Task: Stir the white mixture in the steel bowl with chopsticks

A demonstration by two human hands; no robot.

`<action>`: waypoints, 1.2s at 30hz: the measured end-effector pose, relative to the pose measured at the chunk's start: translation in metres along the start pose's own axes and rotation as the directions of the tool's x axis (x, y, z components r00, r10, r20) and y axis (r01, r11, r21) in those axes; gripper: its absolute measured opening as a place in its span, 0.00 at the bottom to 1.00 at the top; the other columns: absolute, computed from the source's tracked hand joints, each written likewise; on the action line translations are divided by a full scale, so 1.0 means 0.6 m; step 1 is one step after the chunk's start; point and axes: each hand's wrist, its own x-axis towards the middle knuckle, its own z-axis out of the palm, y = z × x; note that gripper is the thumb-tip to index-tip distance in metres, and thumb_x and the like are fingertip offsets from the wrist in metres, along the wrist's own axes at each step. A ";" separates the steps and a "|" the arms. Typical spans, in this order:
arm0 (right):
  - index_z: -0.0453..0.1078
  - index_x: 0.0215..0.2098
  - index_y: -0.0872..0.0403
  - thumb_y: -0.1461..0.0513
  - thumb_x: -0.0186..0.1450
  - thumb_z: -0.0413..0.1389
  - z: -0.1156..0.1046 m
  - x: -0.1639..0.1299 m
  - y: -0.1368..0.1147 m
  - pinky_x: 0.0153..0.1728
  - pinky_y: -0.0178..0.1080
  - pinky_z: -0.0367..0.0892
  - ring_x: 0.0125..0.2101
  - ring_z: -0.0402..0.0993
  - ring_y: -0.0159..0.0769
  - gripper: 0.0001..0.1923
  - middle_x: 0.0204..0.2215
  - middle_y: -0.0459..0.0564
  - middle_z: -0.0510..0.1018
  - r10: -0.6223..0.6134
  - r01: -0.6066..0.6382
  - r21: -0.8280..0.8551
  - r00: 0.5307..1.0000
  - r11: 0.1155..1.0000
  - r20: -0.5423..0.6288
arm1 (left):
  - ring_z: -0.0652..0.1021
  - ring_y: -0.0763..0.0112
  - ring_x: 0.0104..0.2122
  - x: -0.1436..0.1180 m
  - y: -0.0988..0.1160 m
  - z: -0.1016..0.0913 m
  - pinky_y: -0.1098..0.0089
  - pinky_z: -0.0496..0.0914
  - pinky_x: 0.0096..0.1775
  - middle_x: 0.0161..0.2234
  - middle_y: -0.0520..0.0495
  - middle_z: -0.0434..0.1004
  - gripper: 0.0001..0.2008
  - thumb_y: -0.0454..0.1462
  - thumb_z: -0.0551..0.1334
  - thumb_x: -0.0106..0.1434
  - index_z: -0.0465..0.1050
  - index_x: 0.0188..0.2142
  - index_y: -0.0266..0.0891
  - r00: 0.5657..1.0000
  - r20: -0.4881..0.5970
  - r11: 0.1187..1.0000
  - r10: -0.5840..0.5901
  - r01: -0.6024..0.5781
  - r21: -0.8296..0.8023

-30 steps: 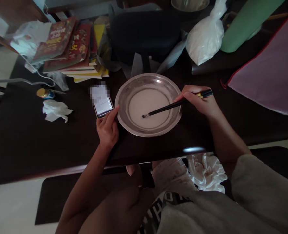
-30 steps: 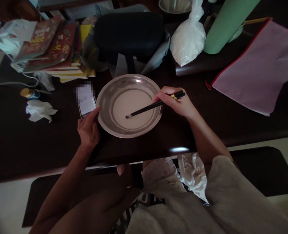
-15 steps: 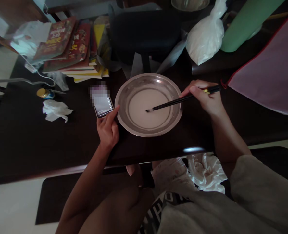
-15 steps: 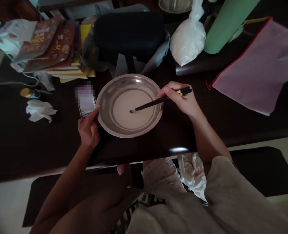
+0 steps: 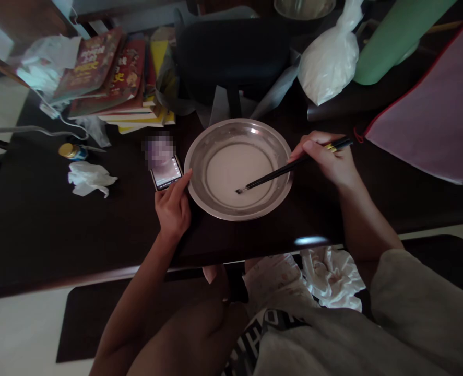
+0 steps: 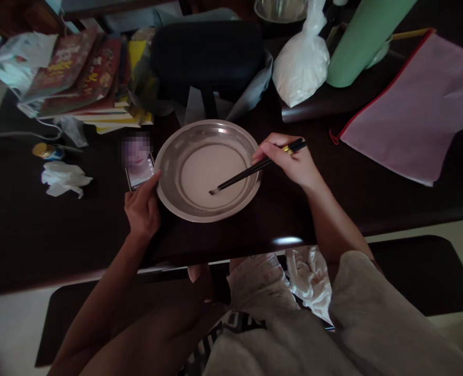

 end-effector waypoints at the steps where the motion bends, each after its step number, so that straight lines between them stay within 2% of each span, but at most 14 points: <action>1: 0.81 0.31 0.46 0.51 0.68 0.59 0.002 0.000 -0.001 0.32 0.41 0.74 0.28 0.80 0.34 0.13 0.26 0.46 0.82 0.005 -0.005 -0.006 1.000 1.000 0.027 | 0.83 0.62 0.43 0.000 0.001 0.000 0.61 0.66 0.41 0.52 0.42 0.82 0.24 0.36 0.47 0.73 0.72 0.61 0.41 1.000 0.007 1.000 -0.002 0.002 0.001; 3: 0.82 0.33 0.47 0.52 0.68 0.60 0.004 0.000 -0.003 0.34 0.41 0.75 0.31 0.81 0.36 0.12 0.28 0.46 0.83 -0.005 0.007 -0.042 0.999 0.999 0.048 | 0.82 0.62 0.41 0.000 0.003 -0.002 0.61 0.66 0.42 0.51 0.42 0.83 0.24 0.37 0.47 0.73 0.71 0.62 0.40 1.000 0.015 1.000 0.000 0.000 0.000; 5: 0.82 0.33 0.46 0.52 0.68 0.60 0.003 0.001 -0.003 0.35 0.42 0.76 0.32 0.81 0.37 0.12 0.29 0.47 0.83 -0.031 0.031 -0.070 1.000 0.997 -0.003 | 0.82 0.62 0.40 0.000 0.004 -0.003 0.61 0.65 0.42 0.50 0.42 0.83 0.24 0.38 0.46 0.72 0.70 0.62 0.39 1.000 0.022 1.000 0.005 -0.005 -0.003; 8: 0.81 0.31 0.45 0.50 0.67 0.60 0.001 0.001 -0.001 0.31 0.42 0.75 0.28 0.80 0.36 0.13 0.25 0.46 0.81 -0.032 0.029 -0.040 0.996 0.999 -0.085 | 0.82 0.62 0.39 -0.001 0.004 -0.005 0.62 0.65 0.42 0.50 0.42 0.82 0.26 0.38 0.46 0.72 0.69 0.64 0.39 0.999 0.025 1.000 0.024 -0.023 -0.012; 11: 0.81 0.31 0.46 0.49 0.67 0.60 0.003 0.001 -0.001 0.30 0.41 0.74 0.26 0.79 0.35 0.14 0.25 0.46 0.81 0.006 -0.006 0.006 1.000 1.000 -0.029 | 0.82 0.62 0.40 -0.001 0.005 -0.005 0.61 0.64 0.42 0.51 0.42 0.82 0.26 0.38 0.46 0.72 0.69 0.64 0.40 0.999 0.017 0.999 0.038 -0.037 -0.033; 14: 0.82 0.33 0.47 0.50 0.67 0.60 0.006 0.000 -0.005 0.34 0.41 0.76 0.30 0.81 0.36 0.13 0.28 0.46 0.83 0.009 -0.008 -0.038 0.999 0.999 0.031 | 0.82 0.62 0.39 -0.002 0.004 -0.004 0.61 0.65 0.43 0.49 0.42 0.83 0.25 0.39 0.46 0.72 0.71 0.62 0.40 1.000 0.009 0.999 0.017 -0.017 -0.038; 16: 0.82 0.33 0.46 0.50 0.67 0.60 0.004 0.000 -0.005 0.35 0.42 0.77 0.32 0.81 0.36 0.13 0.28 0.46 0.83 -0.010 0.009 -0.073 1.000 0.997 -0.012 | 0.82 0.62 0.39 -0.002 0.003 -0.003 0.61 0.65 0.43 0.48 0.42 0.83 0.25 0.39 0.46 0.72 0.71 0.62 0.39 1.000 0.011 1.000 0.003 -0.003 -0.021; 19: 0.80 0.31 0.46 0.49 0.67 0.59 0.001 -0.001 -0.001 0.32 0.42 0.76 0.29 0.80 0.36 0.13 0.26 0.46 0.81 -0.016 0.012 -0.044 0.996 0.999 -0.086 | 0.82 0.62 0.41 -0.002 0.001 -0.002 0.61 0.66 0.42 0.50 0.42 0.83 0.25 0.38 0.46 0.72 0.71 0.62 0.39 1.000 0.012 1.000 0.009 -0.009 -0.004; 22: 0.80 0.32 0.46 0.49 0.67 0.59 0.005 -0.002 -0.002 0.32 0.41 0.76 0.28 0.80 0.35 0.13 0.27 0.46 0.81 0.009 -0.010 -0.013 0.999 1.000 -0.032 | 0.82 0.62 0.44 -0.002 -0.001 -0.001 0.62 0.65 0.42 0.53 0.43 0.82 0.24 0.36 0.46 0.72 0.72 0.62 0.42 1.000 0.000 1.000 0.013 -0.013 -0.002; 25: 0.81 0.32 0.46 0.50 0.67 0.60 0.008 -0.002 -0.007 0.36 0.42 0.77 0.31 0.80 0.36 0.13 0.28 0.47 0.82 0.017 -0.015 -0.074 0.999 0.997 0.028 | 0.82 0.62 0.46 -0.001 -0.002 0.000 0.62 0.65 0.42 0.54 0.44 0.81 0.24 0.34 0.47 0.71 0.72 0.61 0.44 1.000 -0.003 1.000 -0.008 0.008 0.005; 28: 0.81 0.31 0.45 0.49 0.67 0.59 0.005 -0.002 -0.008 0.37 0.43 0.77 0.32 0.81 0.37 0.13 0.28 0.47 0.82 0.000 -0.005 -0.102 0.999 0.995 -0.046 | 0.82 0.62 0.46 0.000 -0.001 0.001 0.62 0.66 0.43 0.53 0.44 0.81 0.24 0.34 0.48 0.71 0.72 0.61 0.43 1.000 0.007 1.000 -0.023 0.023 0.007; 30: 0.80 0.30 0.45 0.48 0.67 0.59 0.003 -0.002 -0.005 0.33 0.42 0.76 0.29 0.80 0.36 0.14 0.26 0.46 0.81 0.004 -0.009 -0.058 0.996 0.998 -0.093 | 0.82 0.62 0.46 0.000 0.000 0.000 0.62 0.66 0.43 0.53 0.43 0.81 0.24 0.34 0.48 0.71 0.72 0.61 0.42 1.000 0.015 1.000 -0.023 0.023 0.004; 33: 0.80 0.30 0.46 0.48 0.66 0.60 0.005 -0.003 -0.003 0.31 0.42 0.75 0.27 0.79 0.35 0.15 0.26 0.46 0.81 0.027 -0.027 -0.012 0.999 1.000 -0.033 | 0.82 0.62 0.45 0.000 0.002 -0.001 0.62 0.66 0.44 0.53 0.42 0.81 0.23 0.35 0.48 0.72 0.71 0.62 0.41 1.000 0.014 1.000 -0.010 0.011 -0.015; 36: 0.81 0.31 0.46 0.50 0.67 0.60 0.006 -0.002 -0.004 0.34 0.42 0.76 0.31 0.80 0.36 0.13 0.28 0.47 0.83 0.023 -0.021 -0.052 0.999 0.998 0.024 | 0.82 0.61 0.46 -0.001 0.005 -0.004 0.61 0.65 0.45 0.54 0.41 0.81 0.23 0.38 0.47 0.74 0.70 0.63 0.41 1.000 0.016 0.999 -0.005 0.006 -0.049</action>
